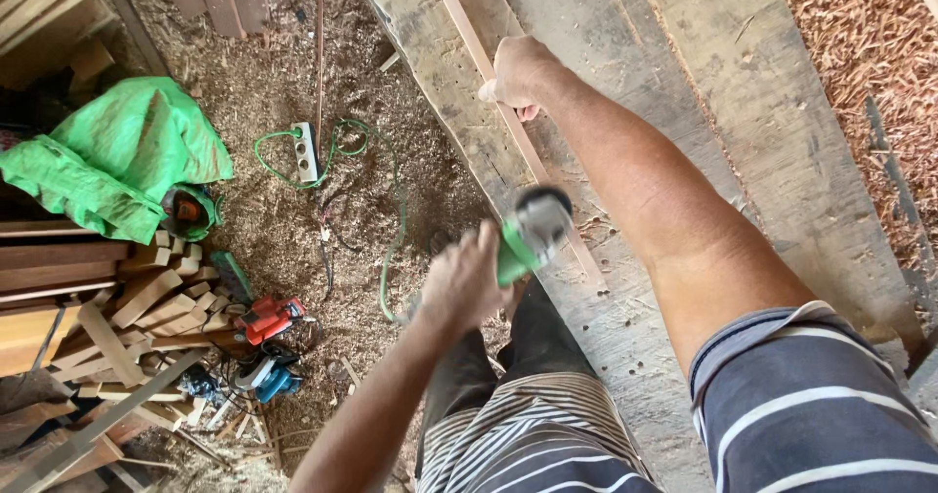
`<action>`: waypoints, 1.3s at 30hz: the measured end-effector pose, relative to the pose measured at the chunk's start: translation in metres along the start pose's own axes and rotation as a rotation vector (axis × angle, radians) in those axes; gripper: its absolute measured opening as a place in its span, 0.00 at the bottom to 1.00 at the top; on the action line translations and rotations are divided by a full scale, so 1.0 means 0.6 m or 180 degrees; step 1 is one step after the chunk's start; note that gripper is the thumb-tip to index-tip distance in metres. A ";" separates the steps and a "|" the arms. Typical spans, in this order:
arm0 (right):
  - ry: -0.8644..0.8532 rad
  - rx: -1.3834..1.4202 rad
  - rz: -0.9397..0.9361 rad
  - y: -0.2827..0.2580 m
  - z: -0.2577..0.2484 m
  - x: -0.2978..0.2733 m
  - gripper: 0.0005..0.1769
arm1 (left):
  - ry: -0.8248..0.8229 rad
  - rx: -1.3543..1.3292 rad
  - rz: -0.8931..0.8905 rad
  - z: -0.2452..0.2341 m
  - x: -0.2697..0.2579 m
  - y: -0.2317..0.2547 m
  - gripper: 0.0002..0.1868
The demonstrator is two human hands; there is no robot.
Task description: The person sands the sides of a long wooden plank using a handheld power sander, then moves it to a stack of finished wood.
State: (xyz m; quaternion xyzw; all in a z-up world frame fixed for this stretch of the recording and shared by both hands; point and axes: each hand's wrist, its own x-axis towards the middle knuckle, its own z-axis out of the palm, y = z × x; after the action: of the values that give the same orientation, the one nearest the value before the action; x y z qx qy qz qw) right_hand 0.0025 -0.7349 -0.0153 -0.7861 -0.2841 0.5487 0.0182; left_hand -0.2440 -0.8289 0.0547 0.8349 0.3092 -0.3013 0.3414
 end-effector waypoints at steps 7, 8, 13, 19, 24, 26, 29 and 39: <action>0.0167 0.0019 -0.0178 0.011 0.005 0.011 0.19 | -0.0021 0.0174 0.0170 0.017 0.015 0.016 0.42; 0.0129 0.0038 -0.0212 0.008 -0.002 -0.005 0.18 | -0.0150 0.0174 0.0187 0.014 0.007 0.028 0.39; 0.0099 0.0165 -0.0204 0.020 0.013 0.026 0.20 | -0.0844 0.0398 0.0274 0.043 -0.021 0.061 0.44; 0.0134 0.0154 -0.0201 0.017 0.008 0.018 0.20 | -0.1088 0.0411 0.0624 0.091 -0.054 0.089 0.40; 0.0025 -0.0199 -0.0236 0.010 -0.004 0.006 0.24 | -0.1280 -0.0183 0.0577 0.070 -0.080 0.079 0.32; -0.0008 -0.0087 -0.0192 0.012 -0.002 0.017 0.20 | -0.1106 -0.0076 0.0439 -0.002 -0.065 0.081 0.33; -0.0034 -0.0017 -0.0163 0.002 -0.001 0.008 0.19 | -0.0484 0.0164 0.0191 -0.003 -0.023 0.028 0.37; 0.0082 -0.0012 -0.0220 0.009 -0.001 0.007 0.21 | -0.1027 0.0279 0.0239 0.015 -0.022 0.068 0.40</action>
State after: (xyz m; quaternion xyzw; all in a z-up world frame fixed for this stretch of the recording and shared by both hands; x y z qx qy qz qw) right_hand 0.0063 -0.7372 -0.0208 -0.7828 -0.3119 0.5371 0.0393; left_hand -0.2253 -0.8633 0.0748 0.8008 0.2055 -0.4316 0.3608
